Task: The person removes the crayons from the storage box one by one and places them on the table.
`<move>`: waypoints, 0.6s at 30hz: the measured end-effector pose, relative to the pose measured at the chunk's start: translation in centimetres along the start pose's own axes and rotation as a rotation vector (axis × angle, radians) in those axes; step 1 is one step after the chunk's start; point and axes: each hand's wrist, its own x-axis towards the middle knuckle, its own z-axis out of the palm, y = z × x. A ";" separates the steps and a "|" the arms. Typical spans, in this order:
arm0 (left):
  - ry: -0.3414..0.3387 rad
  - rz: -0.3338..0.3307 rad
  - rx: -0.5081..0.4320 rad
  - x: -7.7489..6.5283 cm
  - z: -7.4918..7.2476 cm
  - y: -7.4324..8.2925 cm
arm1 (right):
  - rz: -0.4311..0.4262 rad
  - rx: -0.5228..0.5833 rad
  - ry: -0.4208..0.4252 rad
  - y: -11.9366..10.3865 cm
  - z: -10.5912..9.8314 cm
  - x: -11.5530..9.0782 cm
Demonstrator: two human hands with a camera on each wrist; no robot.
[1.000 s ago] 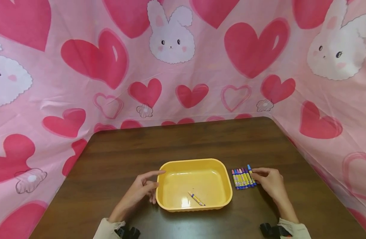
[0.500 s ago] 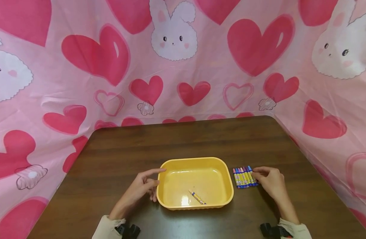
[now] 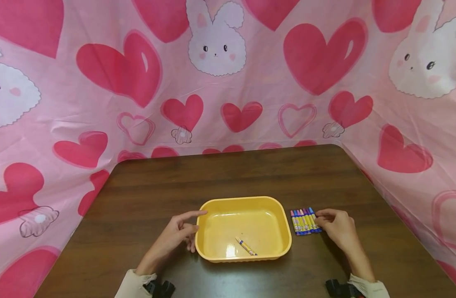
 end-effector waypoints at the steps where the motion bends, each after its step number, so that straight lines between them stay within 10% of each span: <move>1: 0.000 0.000 -0.001 0.0 0.0 0.0 | -0.001 -0.003 0.011 0.0 0.0 0.0; 18: 0.011 -0.023 0.035 -0.1 0.0 0.4 | -0.005 0.005 0.130 -0.6 0.0 -0.4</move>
